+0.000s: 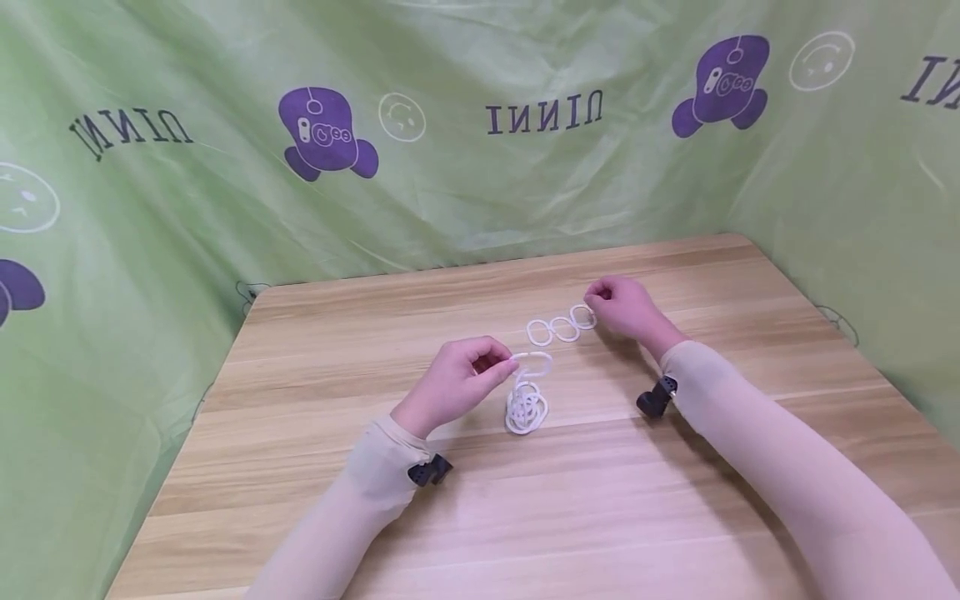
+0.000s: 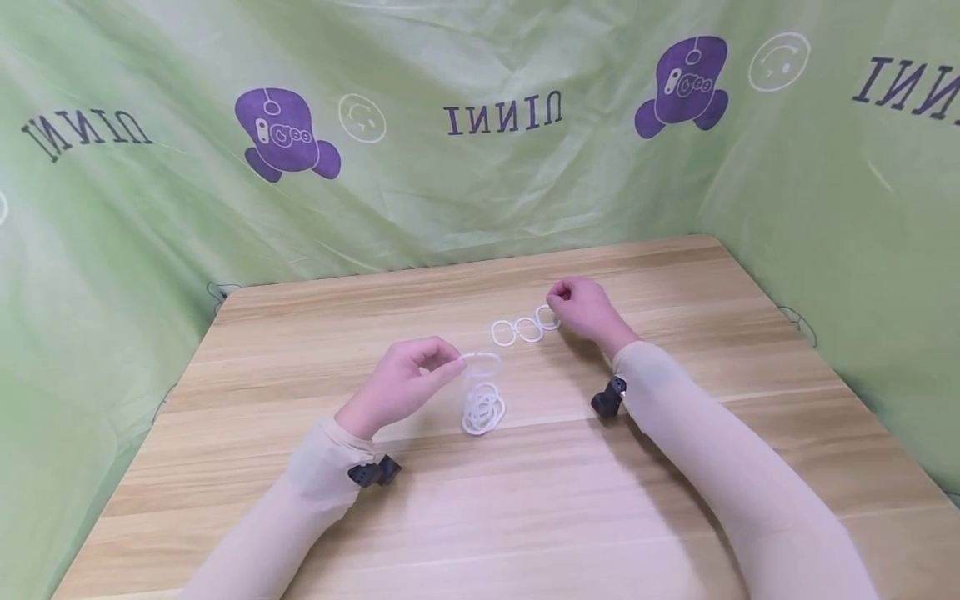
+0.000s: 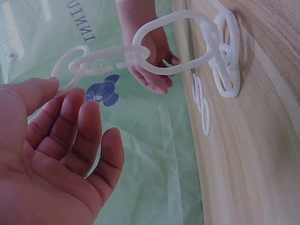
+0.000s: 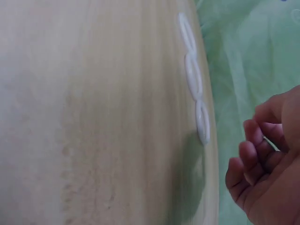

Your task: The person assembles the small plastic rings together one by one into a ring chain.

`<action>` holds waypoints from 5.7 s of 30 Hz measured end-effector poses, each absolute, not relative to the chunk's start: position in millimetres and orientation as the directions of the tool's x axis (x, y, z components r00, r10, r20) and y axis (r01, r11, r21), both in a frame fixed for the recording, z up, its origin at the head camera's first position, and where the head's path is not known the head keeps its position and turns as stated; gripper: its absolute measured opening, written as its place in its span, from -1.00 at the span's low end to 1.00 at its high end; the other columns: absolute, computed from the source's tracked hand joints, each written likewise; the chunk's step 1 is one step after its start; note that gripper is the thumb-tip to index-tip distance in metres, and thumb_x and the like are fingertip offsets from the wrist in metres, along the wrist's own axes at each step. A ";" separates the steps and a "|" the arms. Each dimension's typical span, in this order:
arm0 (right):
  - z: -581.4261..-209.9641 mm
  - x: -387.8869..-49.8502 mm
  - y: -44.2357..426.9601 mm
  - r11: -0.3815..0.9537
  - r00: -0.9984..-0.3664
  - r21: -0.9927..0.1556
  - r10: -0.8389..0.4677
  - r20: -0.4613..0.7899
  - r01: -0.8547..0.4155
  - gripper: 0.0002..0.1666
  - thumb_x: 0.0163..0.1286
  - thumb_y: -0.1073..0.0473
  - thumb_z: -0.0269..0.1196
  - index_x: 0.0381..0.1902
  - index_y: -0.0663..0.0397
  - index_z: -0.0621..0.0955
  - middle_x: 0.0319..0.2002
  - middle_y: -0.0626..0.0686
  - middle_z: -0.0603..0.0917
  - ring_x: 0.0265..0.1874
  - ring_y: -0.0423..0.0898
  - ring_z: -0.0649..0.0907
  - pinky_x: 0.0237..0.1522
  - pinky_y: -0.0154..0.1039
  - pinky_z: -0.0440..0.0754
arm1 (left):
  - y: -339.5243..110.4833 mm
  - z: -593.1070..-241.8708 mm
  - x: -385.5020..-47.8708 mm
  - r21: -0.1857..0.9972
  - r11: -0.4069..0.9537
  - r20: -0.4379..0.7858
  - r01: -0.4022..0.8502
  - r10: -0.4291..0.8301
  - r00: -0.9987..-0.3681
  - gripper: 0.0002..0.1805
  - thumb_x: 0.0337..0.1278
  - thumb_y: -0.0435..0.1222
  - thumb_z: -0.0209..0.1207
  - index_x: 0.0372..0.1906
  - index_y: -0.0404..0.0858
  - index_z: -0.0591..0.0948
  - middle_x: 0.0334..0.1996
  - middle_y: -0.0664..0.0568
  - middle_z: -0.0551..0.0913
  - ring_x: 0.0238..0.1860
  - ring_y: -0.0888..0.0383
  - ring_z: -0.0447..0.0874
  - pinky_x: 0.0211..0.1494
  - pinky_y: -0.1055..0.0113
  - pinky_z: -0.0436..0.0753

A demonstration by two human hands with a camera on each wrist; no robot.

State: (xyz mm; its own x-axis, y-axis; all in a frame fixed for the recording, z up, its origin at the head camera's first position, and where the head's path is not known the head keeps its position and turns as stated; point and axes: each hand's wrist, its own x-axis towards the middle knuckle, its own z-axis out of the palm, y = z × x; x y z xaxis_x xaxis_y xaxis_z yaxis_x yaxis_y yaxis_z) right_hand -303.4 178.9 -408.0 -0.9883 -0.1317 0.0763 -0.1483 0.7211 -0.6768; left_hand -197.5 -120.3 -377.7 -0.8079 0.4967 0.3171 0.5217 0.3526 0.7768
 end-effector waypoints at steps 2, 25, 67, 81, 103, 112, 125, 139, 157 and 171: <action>-411.0 -310.2 176.9 0.759 -0.989 -0.638 -0.145 0.036 -0.134 -0.74 0.40 0.18 0.11 -0.12 0.24 0.60 -0.21 0.19 0.62 -0.19 0.10 0.56 -0.05 -0.01 0.51 | -120.4 -378.6 -197.5 0.774 0.352 0.317 0.527 0.504 -0.803 -0.92 0.27 -0.27 0.26 -0.30 -0.19 0.68 -0.51 0.18 0.60 -0.51 0.25 0.52 -0.44 0.36 0.55; -421.1 -319.7 182.9 0.783 -0.966 -0.600 -0.250 -0.066 -0.162 -0.67 0.16 0.44 0.10 -0.12 0.26 0.64 -0.17 0.19 0.67 -0.18 0.10 0.58 -0.02 0.00 0.51 | -118.4 -384.7 -198.9 0.775 0.352 0.287 0.524 0.543 -0.789 -0.90 0.30 -0.24 0.24 -0.27 -0.18 0.68 -0.45 0.11 0.65 -0.48 0.24 0.53 -0.40 0.36 0.56; -360.7 -198.8 141.1 0.439 -0.819 -0.762 -0.537 0.203 -0.476 -0.96 0.35 0.22 0.32 -0.26 -0.04 0.70 -0.36 -0.08 0.69 -0.35 -0.10 0.58 -0.24 -0.14 0.54 | -118.0 -381.2 -198.1 0.762 0.364 0.286 0.535 0.552 -0.783 -0.89 0.29 -0.24 0.26 -0.25 -0.20 0.70 -0.44 0.14 0.66 -0.45 0.24 0.54 -0.38 0.35 0.57; -362.6 -193.3 133.6 0.504 -0.804 -0.676 -0.547 0.231 -0.537 -0.93 0.33 0.21 0.35 -0.27 -0.10 0.70 -0.34 -0.19 0.63 -0.36 -0.14 0.52 -0.32 -0.21 0.52 | -114.5 -380.0 -195.3 0.736 0.321 0.325 0.596 0.605 -0.727 -0.91 0.28 -0.29 0.26 -0.27 -0.22 0.71 -0.41 0.06 0.68 -0.43 0.27 0.55 -0.33 0.37 0.59; -362.1 -189.8 120.8 0.461 -0.868 -0.749 -0.384 0.314 -0.475 -0.93 0.37 0.21 0.31 -0.22 0.04 0.70 -0.33 -0.08 0.64 -0.36 -0.09 0.57 -0.33 -0.18 0.53 | -117.1 -380.4 -196.8 0.756 0.339 0.296 0.560 0.586 -0.754 -0.92 0.23 -0.25 0.31 -0.32 -0.17 0.69 -0.47 0.20 0.64 -0.44 0.26 0.57 -0.32 0.35 0.60; -369.1 -198.6 117.4 0.405 -0.901 -0.815 -0.309 0.304 -0.414 -0.90 0.39 0.17 0.29 -0.21 0.07 0.68 -0.26 0.02 0.68 -0.33 -0.01 0.60 -0.29 -0.18 0.56 | -123.1 -379.8 -198.9 0.748 0.317 0.365 0.583 0.536 -0.761 -0.94 0.24 -0.31 0.28 -0.30 -0.22 0.69 -0.46 0.17 0.65 -0.46 0.26 0.57 -0.37 0.30 0.61; -402.0 -273.5 139.4 0.674 -0.980 -0.719 -0.190 0.052 -0.169 -0.76 0.41 0.15 0.18 -0.09 0.19 0.63 -0.19 0.13 0.65 -0.18 0.04 0.58 -0.05 -0.05 0.53 | -124.0 -379.5 -200.3 0.760 0.329 0.342 0.560 0.531 -0.775 -0.94 0.24 -0.31 0.28 -0.28 -0.23 0.69 -0.44 0.14 0.66 -0.45 0.24 0.57 -0.36 0.34 0.61; -421.8 -310.8 148.1 0.820 -0.964 -0.541 -0.259 -0.058 -0.187 -0.75 0.28 0.19 0.23 -0.13 0.20 0.64 -0.23 0.12 0.67 -0.20 0.06 0.60 -0.02 -0.03 0.52 | -115.2 -379.4 -198.3 0.758 0.319 0.327 0.568 0.567 -0.756 -0.93 0.24 -0.29 0.28 -0.29 -0.23 0.69 -0.45 0.16 0.65 -0.44 0.27 0.56 -0.33 0.28 0.61; -419.0 -301.7 156.3 0.873 -0.959 -0.448 -0.265 -0.103 -0.193 -0.90 0.34 0.23 0.20 -0.28 0.16 0.60 -0.35 0.08 0.63 -0.28 0.06 0.58 -0.10 -0.05 0.51 | -113.0 -383.7 -200.0 0.767 0.356 0.271 0.533 0.574 -0.773 -0.91 0.26 -0.26 0.27 -0.29 -0.20 0.70 -0.44 0.17 0.64 -0.43 0.25 0.55 -0.31 0.36 0.59; -419.7 -280.6 162.6 0.828 -0.940 -0.498 -0.334 -0.073 -0.255 -0.89 0.38 0.20 0.21 -0.26 0.15 0.56 -0.39 0.04 0.58 -0.32 0.01 0.56 -0.15 -0.05 0.51 | -118.0 -387.4 -200.4 0.779 0.366 0.254 0.509 0.558 -0.790 -0.91 0.26 -0.26 0.28 -0.29 -0.20 0.69 -0.44 0.16 0.64 -0.43 0.23 0.55 -0.32 0.33 0.58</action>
